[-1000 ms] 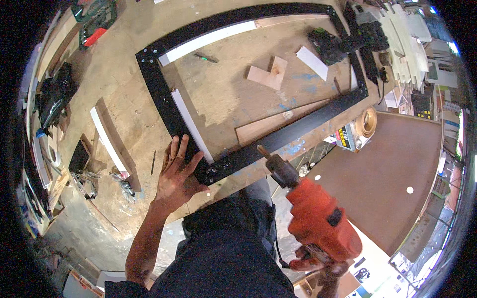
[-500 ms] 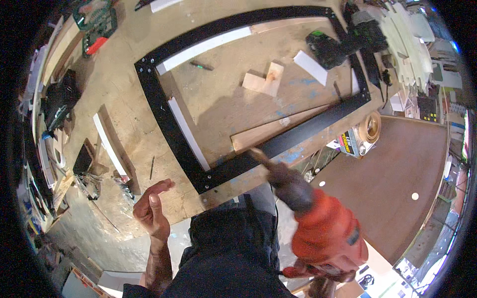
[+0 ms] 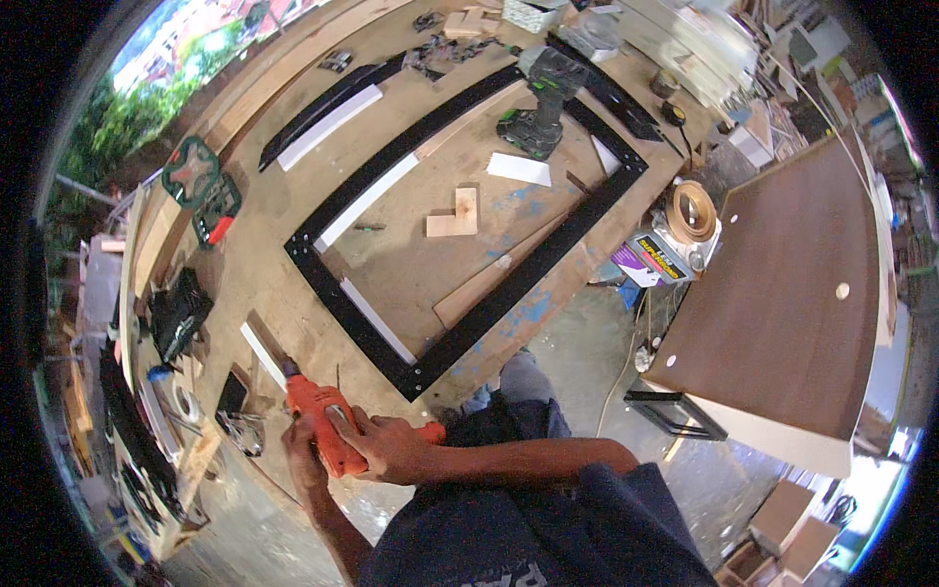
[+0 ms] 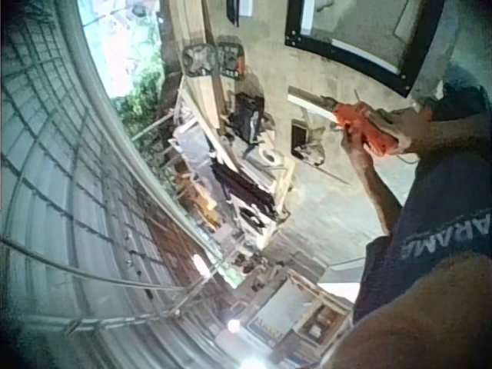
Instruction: The person assembles a black metal frame by drilling pilot holes into a wooden surface and driving screws through pre-drilled holes in the frame with a cordless impact driver.
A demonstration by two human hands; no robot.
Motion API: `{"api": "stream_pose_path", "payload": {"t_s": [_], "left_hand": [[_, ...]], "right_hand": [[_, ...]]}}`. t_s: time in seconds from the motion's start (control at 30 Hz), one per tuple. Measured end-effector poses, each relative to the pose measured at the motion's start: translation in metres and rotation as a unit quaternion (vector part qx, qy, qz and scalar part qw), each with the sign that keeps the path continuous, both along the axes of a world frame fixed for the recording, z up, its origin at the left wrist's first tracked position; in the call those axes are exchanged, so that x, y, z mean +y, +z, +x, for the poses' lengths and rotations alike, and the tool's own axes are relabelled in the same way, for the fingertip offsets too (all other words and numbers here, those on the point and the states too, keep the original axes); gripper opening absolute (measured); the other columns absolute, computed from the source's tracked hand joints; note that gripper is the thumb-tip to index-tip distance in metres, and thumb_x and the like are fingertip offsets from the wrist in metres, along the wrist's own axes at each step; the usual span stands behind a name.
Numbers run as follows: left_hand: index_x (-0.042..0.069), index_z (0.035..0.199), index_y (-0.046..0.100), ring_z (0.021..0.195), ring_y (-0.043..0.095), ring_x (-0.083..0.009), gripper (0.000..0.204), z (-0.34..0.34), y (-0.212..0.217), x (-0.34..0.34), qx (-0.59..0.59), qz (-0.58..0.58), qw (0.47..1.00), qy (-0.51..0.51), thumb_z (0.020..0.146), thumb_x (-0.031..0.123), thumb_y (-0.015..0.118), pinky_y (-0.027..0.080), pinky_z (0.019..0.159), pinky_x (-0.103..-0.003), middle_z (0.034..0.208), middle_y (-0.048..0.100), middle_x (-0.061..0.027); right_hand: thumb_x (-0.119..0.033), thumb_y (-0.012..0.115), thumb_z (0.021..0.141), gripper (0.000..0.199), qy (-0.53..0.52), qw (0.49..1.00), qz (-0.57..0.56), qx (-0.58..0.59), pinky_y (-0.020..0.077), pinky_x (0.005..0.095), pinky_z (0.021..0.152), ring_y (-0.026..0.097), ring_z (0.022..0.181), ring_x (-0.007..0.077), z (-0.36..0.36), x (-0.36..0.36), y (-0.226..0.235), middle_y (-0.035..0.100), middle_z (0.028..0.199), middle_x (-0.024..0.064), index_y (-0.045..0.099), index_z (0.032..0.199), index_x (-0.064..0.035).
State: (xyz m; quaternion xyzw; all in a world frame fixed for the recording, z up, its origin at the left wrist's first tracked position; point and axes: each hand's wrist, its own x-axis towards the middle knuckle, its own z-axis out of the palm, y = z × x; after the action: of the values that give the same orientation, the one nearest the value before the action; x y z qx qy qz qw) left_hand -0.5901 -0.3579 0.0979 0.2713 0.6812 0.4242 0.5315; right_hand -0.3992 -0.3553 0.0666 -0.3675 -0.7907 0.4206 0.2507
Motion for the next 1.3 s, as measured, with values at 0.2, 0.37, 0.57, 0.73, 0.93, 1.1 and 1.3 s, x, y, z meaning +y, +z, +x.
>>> {"api": "stream_pose_path", "payload": {"t_s": [0.2, 0.37, 0.57, 0.73, 0.93, 1.1, 1.3], "left_hand": [[-0.004, 0.116, 0.065, 0.097, 0.062, -0.0181, 0.039, -0.007, -0.043, -0.003, -0.025, 0.037, 0.999, -0.007, 0.084, 0.018, 0.073, 0.049, 0.090, -0.032, 0.108, 0.066, -0.0070], [-0.001, 0.114, 0.068, 0.095, 0.058, -0.0180, 0.036, -0.015, -0.057, 0.006, 0.076, 0.071, 0.993, -0.059, 0.084, 0.018, 0.065, 0.047, 0.087, -0.033, 0.104, 0.066, -0.0062], [-0.010, 0.116, 0.067, 0.099, 0.060, -0.0223, 0.046, -0.025, -0.084, -0.004, 0.168, 0.063, 0.984, -0.013, 0.079, 0.016, 0.060, 0.048, 0.087, -0.034, 0.109, 0.064, -0.0132], [-0.010, 0.116, 0.067, 0.098, 0.061, -0.0291, 0.046, -0.019, -0.089, -0.004, 0.347, 0.051, 0.936, 0.033, 0.082, 0.019, 0.062, 0.047, 0.092, -0.039, 0.107, 0.061, -0.0167], [-0.003, 0.109, 0.070, 0.094, 0.062, -0.0277, 0.029, 0.057, -0.059, 0.024, 0.462, 0.136, 0.860, 0.168, 0.088, 0.017, 0.065, 0.051, 0.082, -0.042, 0.104, 0.064, -0.0159], [-0.006, 0.109, 0.071, 0.089, 0.063, -0.0214, 0.030, 0.163, -0.052, 0.060, 0.374, 0.144, 0.900, 0.174, 0.084, 0.007, 0.062, 0.050, 0.081, -0.035, 0.101, 0.069, -0.0131], [-0.007, 0.109, 0.073, 0.093, 0.068, -0.0211, 0.028, 0.304, -0.020, 0.095, 0.176, 0.120, 0.966, 0.145, 0.087, 0.006, 0.064, 0.052, 0.088, -0.035, 0.100, 0.072, -0.0123]], "right_hand": [[-0.014, 0.066, 0.089, 0.094, 0.013, 0.995, 0.098, -0.023, 0.0584, 0.0454, 0.064, 0.070, 0.075, 0.0400, -0.011, -0.021, -0.059, 0.041, 0.139, 0.0435, 0.009, 0.163, -0.0066], [-0.015, 0.063, 0.092, 0.089, 0.059, 0.990, 0.109, -0.073, 0.0554, 0.0427, 0.054, 0.066, 0.062, 0.0385, -0.017, -0.017, -0.072, 0.035, 0.142, 0.0481, 0.009, 0.162, -0.0076], [-0.031, 0.065, 0.092, 0.046, 0.128, 0.986, 0.102, 0.032, 0.0505, 0.0499, 0.054, 0.067, 0.068, 0.0378, 0.011, 0.018, -0.062, 0.062, 0.074, 0.0167, 0.055, 0.129, -0.0046], [-0.031, 0.065, 0.089, 0.025, -0.043, 0.999, -0.025, -0.018, 0.0531, 0.0514, 0.071, 0.067, 0.080, 0.0410, 0.124, 0.111, -0.016, 0.066, 0.084, 0.0174, 0.062, 0.097, -0.0071], [-0.007, 0.068, 0.078, 0.032, -0.442, 0.874, 0.147, -0.136, 0.0575, 0.0458, 0.077, 0.071, 0.089, 0.0368, 0.333, 0.242, -0.070, 0.071, 0.103, 0.0169, 0.072, 0.109, -0.0092], [-0.010, 0.062, 0.084, 0.024, -0.415, 0.872, 0.113, -0.235, 0.0579, 0.0467, 0.073, 0.071, 0.085, 0.0378, 0.427, 0.320, -0.081, 0.066, 0.113, 0.0191, 0.069, 0.107, -0.0071], [-0.015, 0.061, 0.088, 0.021, -0.333, 0.868, 0.178, -0.324, 0.0609, 0.0461, 0.067, 0.073, 0.080, 0.0357, 0.442, 0.366, -0.112, 0.065, 0.113, 0.0217, 0.070, 0.103, -0.0030]]}}
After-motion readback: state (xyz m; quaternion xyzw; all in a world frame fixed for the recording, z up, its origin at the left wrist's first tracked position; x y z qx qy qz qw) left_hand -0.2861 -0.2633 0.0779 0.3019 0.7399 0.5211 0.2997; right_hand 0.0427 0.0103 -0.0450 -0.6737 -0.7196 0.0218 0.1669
